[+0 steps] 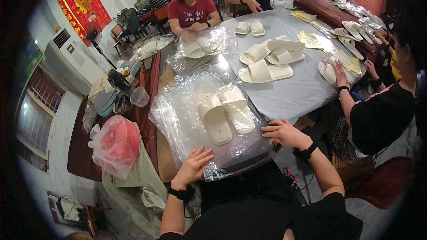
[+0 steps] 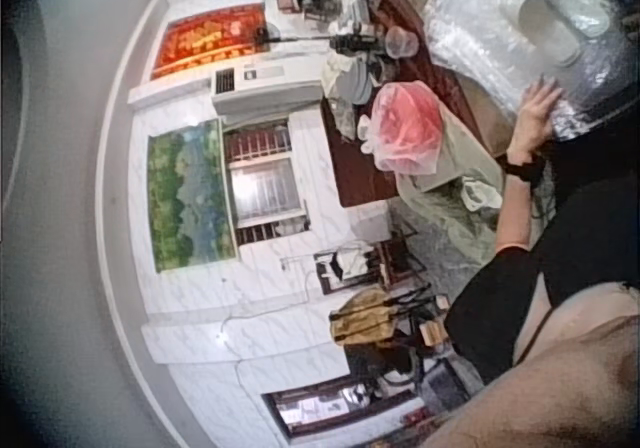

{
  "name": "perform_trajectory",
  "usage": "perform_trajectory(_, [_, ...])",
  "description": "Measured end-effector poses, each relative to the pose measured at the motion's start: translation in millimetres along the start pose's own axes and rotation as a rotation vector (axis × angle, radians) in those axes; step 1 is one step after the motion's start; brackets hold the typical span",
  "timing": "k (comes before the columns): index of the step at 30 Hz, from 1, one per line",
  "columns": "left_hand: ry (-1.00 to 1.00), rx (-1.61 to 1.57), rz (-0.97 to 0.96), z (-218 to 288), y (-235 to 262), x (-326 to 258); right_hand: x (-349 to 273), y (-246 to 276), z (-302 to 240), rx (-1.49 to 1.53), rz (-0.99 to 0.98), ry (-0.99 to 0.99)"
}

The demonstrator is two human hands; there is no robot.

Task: Packing finished white slippers into plastic bags and placing them into a larger green collection bag.

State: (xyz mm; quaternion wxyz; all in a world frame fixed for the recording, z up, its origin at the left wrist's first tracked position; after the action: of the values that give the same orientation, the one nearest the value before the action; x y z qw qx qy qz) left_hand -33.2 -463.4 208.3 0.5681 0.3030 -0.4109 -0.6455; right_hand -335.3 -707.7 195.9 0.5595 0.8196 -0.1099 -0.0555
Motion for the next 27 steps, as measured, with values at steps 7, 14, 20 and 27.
perform_trajectory(7, [0.082,-0.303,0.15,-11.6,1.0,3.1,10.4,-4.5,14.9,0.429,0.277,-0.003])
perform_trajectory(14, [0.388,-0.32,0.403,-33.5,-7.0,12.2,21.5,-23.2,31.5,0.661,0.488,-0.412])
perform_trajectory(20, [0.546,-0.041,0.367,-15.5,-3.7,37.0,26.1,-34.1,41.5,0.591,0.544,-0.435])
perform_trajectory(27, [0.354,0.459,0.393,15.3,2.1,52.0,33.3,-21.6,33.9,0.501,0.504,-0.489])
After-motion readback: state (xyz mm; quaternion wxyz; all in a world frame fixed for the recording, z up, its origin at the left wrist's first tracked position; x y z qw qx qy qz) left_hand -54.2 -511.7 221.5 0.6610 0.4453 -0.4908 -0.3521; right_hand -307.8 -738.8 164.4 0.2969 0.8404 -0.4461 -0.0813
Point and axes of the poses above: each hand's wrist, its own x-axis towards the middle knuckle, its own y-axis out of the back of the hand, z = x × y, the point moved 4 cm from there along x, towards the middle knuckle, and after that the axes turned 5 degrees about -z, right-handed, at the moved point
